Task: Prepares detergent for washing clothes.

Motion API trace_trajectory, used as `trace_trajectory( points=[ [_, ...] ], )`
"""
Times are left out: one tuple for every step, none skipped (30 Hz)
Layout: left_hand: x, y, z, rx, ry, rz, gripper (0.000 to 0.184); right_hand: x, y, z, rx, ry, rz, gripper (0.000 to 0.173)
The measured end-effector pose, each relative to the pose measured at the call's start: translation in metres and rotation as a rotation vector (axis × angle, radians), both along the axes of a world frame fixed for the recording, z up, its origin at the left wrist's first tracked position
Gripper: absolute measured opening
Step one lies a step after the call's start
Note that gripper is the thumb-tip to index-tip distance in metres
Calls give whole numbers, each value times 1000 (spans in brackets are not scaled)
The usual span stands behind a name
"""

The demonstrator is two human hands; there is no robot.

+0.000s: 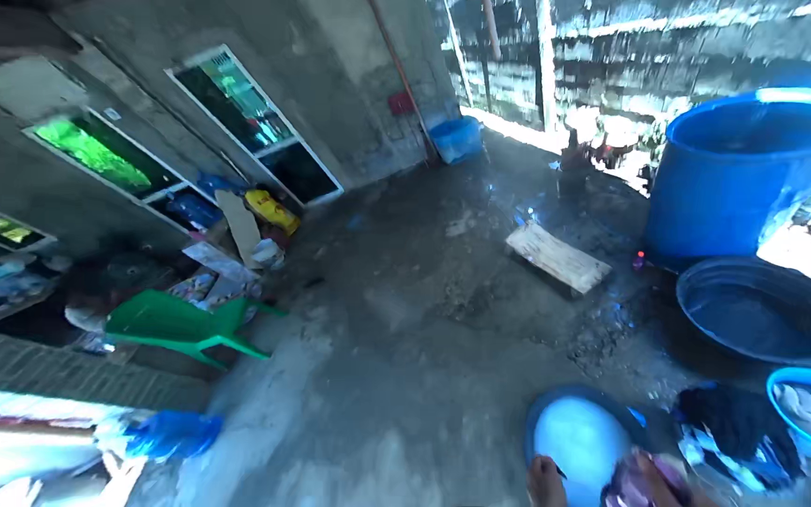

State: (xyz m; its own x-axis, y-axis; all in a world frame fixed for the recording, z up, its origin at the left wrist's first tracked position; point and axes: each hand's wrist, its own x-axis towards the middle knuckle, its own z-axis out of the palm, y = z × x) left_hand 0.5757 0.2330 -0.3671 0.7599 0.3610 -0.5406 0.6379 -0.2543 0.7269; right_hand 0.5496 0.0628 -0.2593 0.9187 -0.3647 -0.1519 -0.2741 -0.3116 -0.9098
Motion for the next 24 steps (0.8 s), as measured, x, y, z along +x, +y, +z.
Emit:
trace_trajectory(
  points=[
    [-8,7,-3,-13,41,-5,33,-3,-3,1,-31,33,-38,37],
    [-13,11,-7,-33,58,-1,33,-4,-7,0,-61,57,-73,36],
    [-16,14,-10,-66,51,18,32,-3,-10,-5,-82,78,-109,36],
    [-20,17,-12,-110,58,42,31,-3,-13,-10,-75,105,-146,34],
    [-20,19,-12,-142,65,68,30,0,-16,-17,-23,123,-190,30],
    [-19,23,-13,-173,71,87,28,5,-17,-24,55,131,-229,26],
    [-22,25,-14,-194,75,100,26,6,-19,-29,130,147,-262,22],
    [-26,27,-15,-210,76,109,24,6,-21,-35,200,169,-290,20],
    [-29,30,-17,-220,79,117,23,8,-21,-42,260,195,-320,19],
    [-32,32,-19,-229,84,130,22,10,-21,-49,310,225,-348,20],
    [-36,35,-21,-237,91,148,20,11,-20,-56,348,265,-363,20],
    [-41,39,-23,-246,92,170,19,12,-20,-65,379,306,-366,21],
    [-47,44,-26,-256,88,190,20,13,-19,-73,392,352,-366,22],
    [-54,49,-29,-267,83,208,26,15,-19,-82,392,398,-356,25],
    [-59,55,-32,-272,87,233,33,18,-19,-92,368,433,-331,27],
    [-66,61,-35,-273,97,259,38,21,-20,-101,311,461,-296,28],
    [-72,67,-39,-273,110,292,39,25,-22,-108,212,498,-244,31],
    [-80,74,-42,-271,127,323,38,30,-23,-114,82,548,-174,36],
    [-90,82,-46,-264,145,344,38,36,-25,-117,-56,614,-91,43],
    [-100,89,-51,-249,152,353,36,42,-26,-121,-181,674,-2,50],
    [-110,97,-57,-223,153,342,33,48,-28,-125,-276,716,84,53],
    [-120,104,-64,-195,143,309,30,55,-28,-128,-338,742,151,54],
    [-128,109,-70,-169,137,265,29,62,-27,-131,-384,764,204,54],
    [-133,112,-73,-157,146,216,29,68,-27,-133,-419,787,241,55]
  ],
)
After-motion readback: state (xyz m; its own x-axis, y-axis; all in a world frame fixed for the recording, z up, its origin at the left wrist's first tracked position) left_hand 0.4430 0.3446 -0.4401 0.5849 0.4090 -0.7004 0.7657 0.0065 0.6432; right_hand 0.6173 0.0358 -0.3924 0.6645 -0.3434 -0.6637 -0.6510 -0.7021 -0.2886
